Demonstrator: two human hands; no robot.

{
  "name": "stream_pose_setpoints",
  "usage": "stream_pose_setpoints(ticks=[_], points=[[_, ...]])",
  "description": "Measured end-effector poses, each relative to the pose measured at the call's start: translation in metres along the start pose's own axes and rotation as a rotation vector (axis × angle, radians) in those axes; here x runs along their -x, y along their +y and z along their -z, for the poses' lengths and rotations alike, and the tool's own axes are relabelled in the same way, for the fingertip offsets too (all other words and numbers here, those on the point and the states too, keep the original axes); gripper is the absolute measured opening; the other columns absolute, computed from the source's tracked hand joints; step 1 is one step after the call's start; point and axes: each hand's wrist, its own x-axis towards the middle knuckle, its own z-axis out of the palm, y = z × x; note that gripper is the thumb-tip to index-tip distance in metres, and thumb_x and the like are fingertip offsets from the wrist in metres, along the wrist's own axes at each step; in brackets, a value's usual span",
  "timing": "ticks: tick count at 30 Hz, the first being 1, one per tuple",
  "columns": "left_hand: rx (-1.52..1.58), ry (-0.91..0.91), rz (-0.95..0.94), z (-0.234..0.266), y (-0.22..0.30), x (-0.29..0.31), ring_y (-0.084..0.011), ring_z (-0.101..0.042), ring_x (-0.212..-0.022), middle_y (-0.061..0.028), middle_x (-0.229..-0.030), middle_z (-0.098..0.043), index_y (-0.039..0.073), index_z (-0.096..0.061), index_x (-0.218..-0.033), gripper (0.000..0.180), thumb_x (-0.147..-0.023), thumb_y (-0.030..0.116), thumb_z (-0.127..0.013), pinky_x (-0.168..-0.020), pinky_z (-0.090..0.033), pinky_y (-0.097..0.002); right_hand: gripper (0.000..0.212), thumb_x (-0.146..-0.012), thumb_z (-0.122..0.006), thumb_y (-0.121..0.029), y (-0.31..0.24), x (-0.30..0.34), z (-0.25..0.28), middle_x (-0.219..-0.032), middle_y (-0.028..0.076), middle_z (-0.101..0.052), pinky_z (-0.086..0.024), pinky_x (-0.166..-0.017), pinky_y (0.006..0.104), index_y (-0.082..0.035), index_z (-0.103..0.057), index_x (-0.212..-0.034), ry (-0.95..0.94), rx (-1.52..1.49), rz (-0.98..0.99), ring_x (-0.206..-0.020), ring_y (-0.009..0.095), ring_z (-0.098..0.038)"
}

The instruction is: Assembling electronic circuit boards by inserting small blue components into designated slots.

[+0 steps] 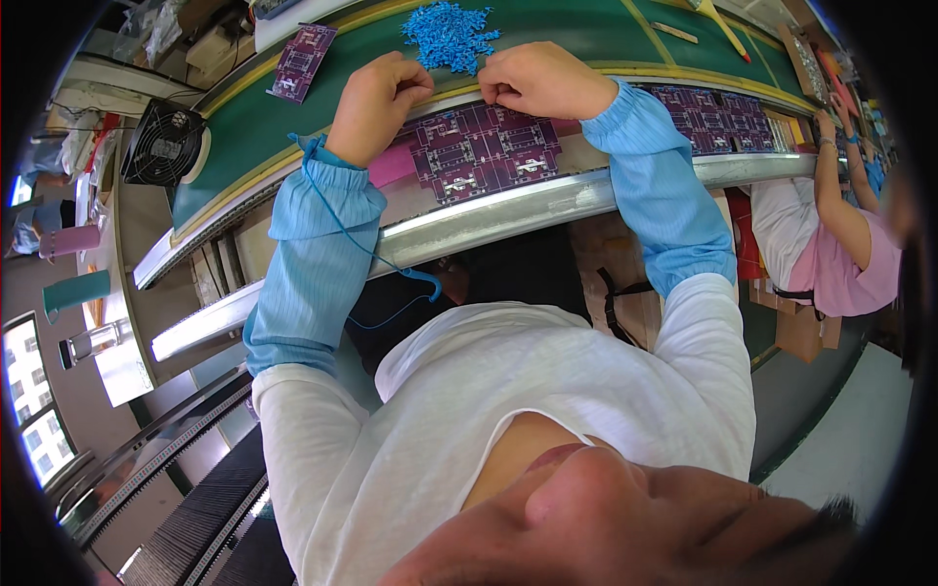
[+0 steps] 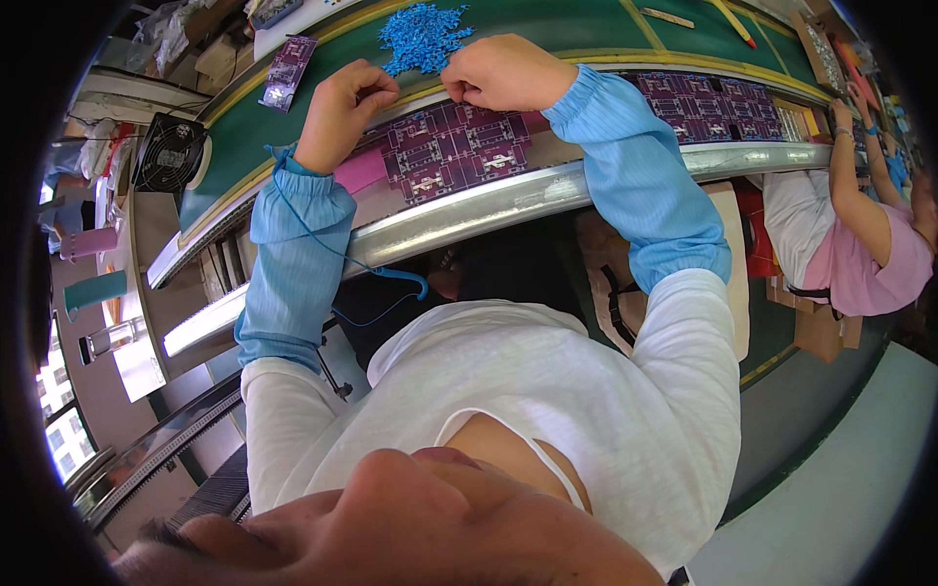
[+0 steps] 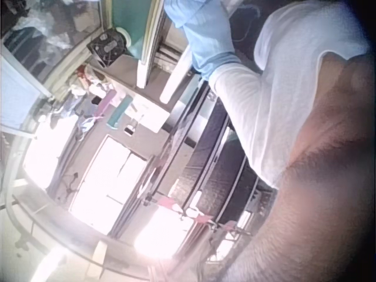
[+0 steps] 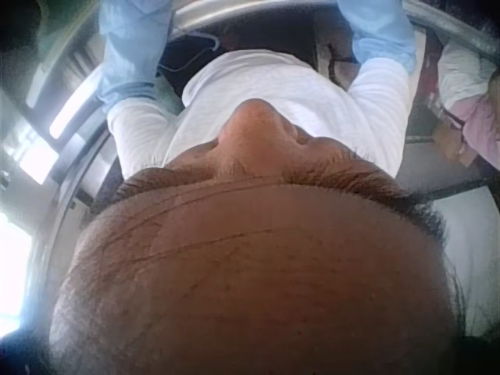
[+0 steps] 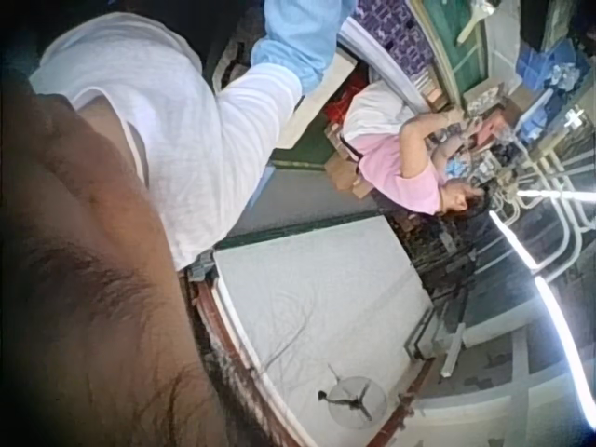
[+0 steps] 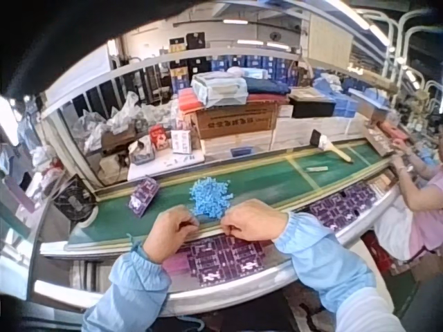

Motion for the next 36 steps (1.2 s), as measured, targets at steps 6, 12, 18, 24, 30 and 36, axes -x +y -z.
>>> stream_pose_setpoints(ticks=[6,12,18,24,30,36], points=[[-0.030,-0.063,-0.095,-0.001,-0.011,0.004,-0.0301,-0.065,-0.083,-0.0136,-0.090,-0.064,0.000,-0.069,-0.098,0.010,-0.087,0.000,-0.070,-0.075,-0.051,-0.0394,0.009,-0.086,-0.072,-0.015,0.016,0.000,0.006,-0.086,0.007,-0.072,-0.053,-0.071,0.0422,-0.010,-0.072,-0.094,0.101,-0.050,0.018,-0.083,0.029,-0.069],[-0.013,-0.121,-0.017,-0.003,-0.006,0.009,-0.0335,-0.067,-0.083,-0.0156,-0.092,-0.069,0.002,-0.067,-0.104,0.018,-0.087,-0.002,-0.067,-0.075,-0.052,-0.0416,0.012,-0.092,-0.072,-0.014,0.019,-0.018,0.000,-0.089,0.008,-0.068,-0.053,-0.072,0.0377,-0.007,-0.070,-0.102,0.387,-0.014,-0.186,-0.081,0.027,-0.066],[-0.141,-0.138,-0.026,-0.007,0.002,0.009,-0.0354,-0.068,-0.084,-0.0155,-0.091,-0.071,0.004,-0.066,-0.103,0.019,-0.085,0.000,-0.068,-0.073,-0.053,-0.0438,0.012,-0.092,-0.069,-0.020,0.027,-0.021,-0.006,-0.096,0.012,-0.066,-0.053,-0.075,0.0453,-0.010,-0.067,-0.099,0.376,0.159,-0.180,-0.087,0.036,-0.066],[-0.182,-0.128,-0.051,-0.010,0.003,0.010,-0.0354,-0.069,-0.086,-0.0157,-0.094,-0.071,0.004,-0.065,-0.105,0.021,-0.085,-0.001,-0.067,-0.075,-0.053,-0.0431,0.009,-0.093,-0.068,-0.018,0.023,-0.021,-0.009,-0.094,0.012,-0.064,-0.052,-0.076,0.0450,-0.011,-0.064,-0.097,0.442,0.083,-0.200,-0.090,0.036,-0.066],[-0.187,-0.117,-0.058,-0.013,0.003,0.010,-0.0389,-0.068,-0.091,-0.0152,-0.095,-0.072,0.007,-0.065,-0.102,0.015,-0.087,0.004,-0.064,-0.076,-0.053,-0.0495,0.008,-0.094,-0.066,-0.016,0.030,-0.021,-0.012,-0.094,0.012,-0.065,-0.052,-0.076,0.0446,-0.010,-0.062,-0.099,0.504,0.046,-0.193,-0.089,0.037,-0.065],[-0.215,-0.111,-0.062,-0.013,0.004,0.011,-0.0354,-0.069,-0.088,-0.0148,-0.094,-0.071,0.005,-0.065,-0.106,0.020,-0.086,0.001,-0.068,-0.076,-0.054,-0.0429,0.010,-0.094,-0.066,-0.012,0.033,-0.022,-0.011,-0.094,0.015,-0.068,-0.053,-0.077,0.0440,-0.007,-0.060,-0.099,0.549,0.007,-0.186,-0.090,0.038,-0.067]])
